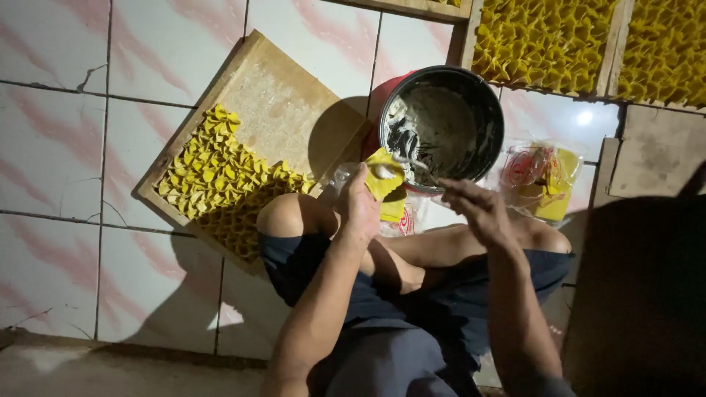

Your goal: The person sits on the floor and repeatedly scoops a white filling from a metal pot using a fork, places it onto small yellow square wrappers, folds them into triangular dumplings, and arranges the finished pieces on a wooden tray.

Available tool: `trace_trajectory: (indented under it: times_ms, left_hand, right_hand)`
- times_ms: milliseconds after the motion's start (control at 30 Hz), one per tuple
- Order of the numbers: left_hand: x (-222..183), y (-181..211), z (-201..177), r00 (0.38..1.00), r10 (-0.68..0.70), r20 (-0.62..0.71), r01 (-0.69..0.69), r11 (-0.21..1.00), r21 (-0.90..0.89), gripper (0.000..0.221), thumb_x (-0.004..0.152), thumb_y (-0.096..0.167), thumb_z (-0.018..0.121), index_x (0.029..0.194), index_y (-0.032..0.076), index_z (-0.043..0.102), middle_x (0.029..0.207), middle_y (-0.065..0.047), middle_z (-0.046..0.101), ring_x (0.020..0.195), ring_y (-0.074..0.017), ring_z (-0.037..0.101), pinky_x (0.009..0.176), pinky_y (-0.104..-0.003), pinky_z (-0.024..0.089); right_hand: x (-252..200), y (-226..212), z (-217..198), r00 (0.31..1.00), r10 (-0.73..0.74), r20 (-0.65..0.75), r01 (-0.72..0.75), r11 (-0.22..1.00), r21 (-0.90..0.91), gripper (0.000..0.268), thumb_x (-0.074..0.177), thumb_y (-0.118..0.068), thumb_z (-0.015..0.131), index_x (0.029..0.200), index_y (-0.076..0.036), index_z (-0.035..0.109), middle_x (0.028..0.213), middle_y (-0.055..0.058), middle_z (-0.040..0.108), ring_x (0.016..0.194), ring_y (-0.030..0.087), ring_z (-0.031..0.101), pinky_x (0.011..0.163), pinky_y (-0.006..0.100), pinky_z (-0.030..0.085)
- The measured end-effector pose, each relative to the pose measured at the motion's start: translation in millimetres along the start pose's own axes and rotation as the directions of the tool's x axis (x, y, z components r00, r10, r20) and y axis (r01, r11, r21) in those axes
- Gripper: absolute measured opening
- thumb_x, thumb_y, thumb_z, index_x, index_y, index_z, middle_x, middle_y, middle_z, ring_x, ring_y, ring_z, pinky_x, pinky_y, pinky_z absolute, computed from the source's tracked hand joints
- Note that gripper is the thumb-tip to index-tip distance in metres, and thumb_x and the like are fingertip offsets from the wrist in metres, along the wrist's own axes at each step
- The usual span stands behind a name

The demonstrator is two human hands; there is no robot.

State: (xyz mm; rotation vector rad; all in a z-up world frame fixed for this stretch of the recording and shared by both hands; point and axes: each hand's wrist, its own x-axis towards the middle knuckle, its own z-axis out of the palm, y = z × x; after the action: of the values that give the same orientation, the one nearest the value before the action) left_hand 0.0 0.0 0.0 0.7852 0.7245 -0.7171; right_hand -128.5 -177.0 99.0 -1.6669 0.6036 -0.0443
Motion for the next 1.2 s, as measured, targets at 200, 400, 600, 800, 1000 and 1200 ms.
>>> trace_trajectory:
  times_ms: [200, 400, 600, 800, 1000, 1200]
  left_hand:
    - [-39, -1, 29, 0.999, -0.001, -0.049, -0.003, 0.996, -0.092, 0.034, 0.098, 0.032, 0.071, 0.124, 0.012, 0.066, 0.133, -0.021, 0.064, 0.124, -0.0358, 0.062, 0.106, -0.053, 0.05]
    - [-93, 22, 41, 0.988, 0.009, -0.155, -0.028, 0.993, -0.118, 0.053, 0.094, 0.029, 0.072, 0.141, 0.016, 0.054, 0.149, -0.022, 0.053, 0.138, -0.039, 0.051, 0.115, -0.059, 0.039]
    - [-70, 19, 32, 0.992, 0.042, -0.116, -0.053, 0.994, -0.093, 0.043, 0.096, 0.031, 0.071, 0.133, 0.019, 0.052, 0.136, -0.017, 0.061, 0.126, -0.0369, 0.06, 0.107, -0.062, 0.047]
    - [-71, 26, 26, 0.999, -0.001, 0.049, -0.001, 0.999, 0.038, 0.034, 0.095, 0.032, 0.071, 0.12, 0.012, 0.061, 0.112, -0.018, 0.067, 0.098, -0.0327, 0.069, 0.083, -0.048, 0.065]
    - [-83, 8, 39, 0.99, 0.076, -0.117, -0.054, 0.982, 0.181, 0.125, 0.079, 0.013, 0.086, 0.158, 0.029, -0.009, 0.06, -0.013, 0.047, 0.053, -0.0282, 0.059, 0.052, -0.045, 0.06]
    - [-134, 33, 56, 0.969, -0.052, 0.24, -0.064, 0.891, 0.449, 0.019, 0.087, 0.024, 0.073, 0.096, 0.008, 0.074, 0.076, -0.013, 0.071, 0.05, -0.0171, 0.065, 0.034, -0.023, 0.047]
  right_hand:
    - [-28, 80, 29, 0.965, -0.261, -0.037, 0.263, 0.956, 0.129, 0.038, 0.083, 0.008, 0.077, 0.12, 0.0, 0.077, 0.093, 0.017, 0.074, 0.088, 0.02, 0.07, 0.085, 0.033, 0.056]
    - [-27, 100, 20, 0.95, -0.312, -0.011, 0.305, 0.919, 0.25, 0.038, 0.083, 0.01, 0.075, 0.12, 0.004, 0.074, 0.09, 0.018, 0.071, 0.087, 0.02, 0.065, 0.079, 0.033, 0.055]
    - [-41, 73, 2, 0.978, -0.204, -0.041, 0.208, 0.966, 0.157, 0.033, 0.084, 0.011, 0.073, 0.116, 0.008, 0.075, 0.087, 0.019, 0.071, 0.084, 0.022, 0.065, 0.072, 0.036, 0.054]
    - [-49, 64, 5, 0.978, -0.032, -0.205, 0.083, 0.967, 0.242, 0.027, 0.092, 0.0, 0.074, 0.118, 0.005, 0.071, 0.074, 0.006, 0.058, 0.069, 0.01, 0.052, 0.062, 0.023, 0.042]
    - [-29, 22, 33, 0.953, -0.162, -0.255, 0.221, 0.95, 0.221, 0.034, 0.079, 0.006, 0.085, 0.111, 0.004, 0.075, 0.058, 0.0, 0.045, 0.054, 0.007, 0.044, 0.053, 0.02, 0.034]
    - [-28, -30, 54, 0.937, -0.302, -0.175, 0.347, 0.865, 0.362, 0.012, 0.083, 0.006, 0.082, 0.086, 0.001, 0.072, 0.076, 0.012, 0.063, 0.07, 0.011, 0.052, 0.061, 0.025, 0.042]
